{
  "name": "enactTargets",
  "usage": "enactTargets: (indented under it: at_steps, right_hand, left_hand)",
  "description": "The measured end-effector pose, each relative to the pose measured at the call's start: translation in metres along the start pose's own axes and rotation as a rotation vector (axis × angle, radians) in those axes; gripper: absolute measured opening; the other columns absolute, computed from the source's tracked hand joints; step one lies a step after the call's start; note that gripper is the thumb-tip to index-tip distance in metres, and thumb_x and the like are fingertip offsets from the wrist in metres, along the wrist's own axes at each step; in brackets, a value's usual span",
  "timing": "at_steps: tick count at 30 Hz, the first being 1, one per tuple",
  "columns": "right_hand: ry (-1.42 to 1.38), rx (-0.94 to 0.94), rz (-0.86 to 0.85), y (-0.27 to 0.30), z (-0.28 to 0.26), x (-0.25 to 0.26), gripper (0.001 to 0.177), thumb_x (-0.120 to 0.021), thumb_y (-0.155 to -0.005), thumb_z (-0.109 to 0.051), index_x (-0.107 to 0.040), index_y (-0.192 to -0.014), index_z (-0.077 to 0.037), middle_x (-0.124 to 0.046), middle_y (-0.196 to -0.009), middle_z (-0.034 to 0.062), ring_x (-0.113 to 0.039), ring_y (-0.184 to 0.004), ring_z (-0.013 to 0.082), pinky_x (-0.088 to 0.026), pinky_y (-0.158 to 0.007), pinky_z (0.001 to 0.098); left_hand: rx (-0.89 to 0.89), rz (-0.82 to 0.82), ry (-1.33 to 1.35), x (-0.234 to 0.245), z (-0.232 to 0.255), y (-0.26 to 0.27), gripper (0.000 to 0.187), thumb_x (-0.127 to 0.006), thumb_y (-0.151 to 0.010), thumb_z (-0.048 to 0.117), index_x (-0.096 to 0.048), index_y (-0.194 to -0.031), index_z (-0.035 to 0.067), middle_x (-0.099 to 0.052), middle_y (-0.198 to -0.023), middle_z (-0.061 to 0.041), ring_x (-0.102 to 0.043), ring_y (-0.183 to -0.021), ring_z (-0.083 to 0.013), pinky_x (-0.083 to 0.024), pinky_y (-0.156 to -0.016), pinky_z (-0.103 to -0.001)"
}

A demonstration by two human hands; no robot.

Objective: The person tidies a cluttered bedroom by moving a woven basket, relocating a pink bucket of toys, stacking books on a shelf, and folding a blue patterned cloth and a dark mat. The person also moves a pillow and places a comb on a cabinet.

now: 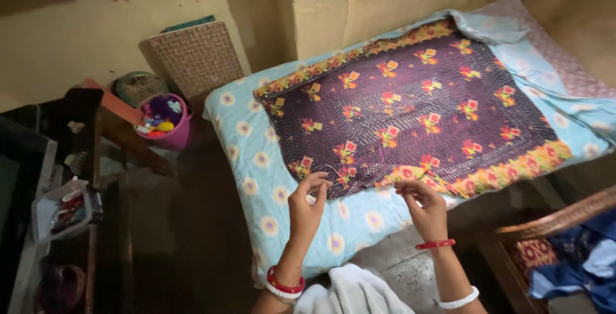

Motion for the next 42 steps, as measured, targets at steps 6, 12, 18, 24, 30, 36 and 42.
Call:
enactTargets:
  at_steps: [6, 12, 18, 24, 30, 36, 42]
  right_hand:
    - [-0.011, -0.025, -0.126, -0.104, 0.046, -0.043, 0.018, -0.06, -0.096, 0.004, -0.072, -0.109, 0.002, -0.077, -0.103, 0.006, -0.073, -0.096, 0.0124, -0.058, -0.085, 0.0264]
    - [-0.025, -0.053, -0.21, -0.233, 0.101, -0.087, 0.021, -0.059, -0.095, 0.005, -0.074, -0.109, 0.001, -0.077, -0.103, 0.0066, -0.072, -0.094, 0.0119, -0.057, -0.083, 0.0247]
    - [-0.037, -0.142, -0.226, -0.353, 0.183, -0.134, 0.02, -0.058, -0.096, 0.004, -0.075, -0.106, 0.0, -0.078, -0.102, 0.0054, -0.074, -0.091, 0.0107, -0.059, -0.084, 0.0239]
    - [0.011, -0.223, -0.238, -0.444, 0.274, -0.186, 0.022, -0.058, -0.096, 0.003, -0.076, -0.107, 0.0, -0.078, -0.101, 0.0074, -0.074, -0.089, 0.0112, -0.059, -0.079, 0.025]
    - [0.108, -0.228, -0.262, -0.498, 0.338, -0.24, 0.023, -0.062, -0.094, 0.001, -0.075, -0.112, -0.004, -0.079, -0.104, 0.0061, -0.074, -0.092, 0.0115, -0.058, -0.084, 0.0258]
    - [0.077, -0.222, -0.295, -0.507, 0.353, -0.262, 0.025, -0.062, -0.092, 0.002, -0.074, -0.113, -0.004, -0.077, -0.112, 0.0049, -0.073, -0.095, 0.0121, -0.058, -0.084, 0.0262]
    - [0.146, -0.316, -0.258, -0.495, 0.351, -0.235, 0.024, -0.064, -0.092, -0.001, -0.075, -0.112, -0.006, -0.077, -0.105, 0.0039, -0.073, -0.089, 0.0112, -0.058, -0.078, 0.0262]
  left_hand:
    - [0.014, 0.088, 0.041, -0.017, -0.07, -0.086, 0.02, -0.062, -0.095, -0.002, -0.069, -0.114, -0.001, -0.078, -0.098, -0.01, -0.077, -0.093, -0.0167, -0.06, -0.086, -0.03]
    - [0.175, 0.124, 0.051, -0.058, -0.155, -0.189, 0.021, -0.06, -0.095, -0.002, -0.069, -0.114, 0.001, -0.078, -0.099, -0.009, -0.077, -0.095, -0.017, -0.06, -0.084, -0.028]
    - [0.161, 0.125, -0.029, -0.116, -0.241, -0.305, 0.021, -0.059, -0.094, -0.002, -0.071, -0.111, 0.001, -0.079, -0.104, -0.01, -0.078, -0.097, -0.0178, -0.061, -0.085, -0.029]
    - [0.277, 0.071, -0.176, -0.157, -0.331, -0.403, 0.018, -0.063, -0.094, 0.005, -0.071, -0.109, 0.007, -0.079, -0.103, -0.008, -0.077, -0.099, -0.0198, -0.059, -0.089, -0.033]
    - [0.056, 0.047, -0.676, -0.162, -0.411, -0.489, 0.034, -0.071, -0.083, 0.004, -0.067, -0.116, 0.008, -0.062, -0.136, -0.013, -0.049, -0.138, -0.0332, -0.033, -0.125, -0.046]
    - [0.033, -0.008, -1.104, -0.167, -0.492, -0.546, 0.086, -0.079, -0.069, 0.026, -0.042, -0.143, 0.004, -0.043, -0.152, -0.031, -0.037, -0.136, -0.0504, -0.023, -0.112, -0.064]
    - [-0.07, -0.14, -1.541, -0.173, -0.565, -0.574, 0.052, -0.058, -0.091, 0.025, -0.05, -0.142, 0.014, -0.057, -0.138, -0.023, -0.053, -0.128, -0.046, -0.032, -0.111, -0.061]
Point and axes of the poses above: each hand's wrist, its own y-axis away from the middle knuckle, its own x-axis out of the back of the hand, z = x × y, the point moved 3 cm from there along -y, towards the middle knuckle
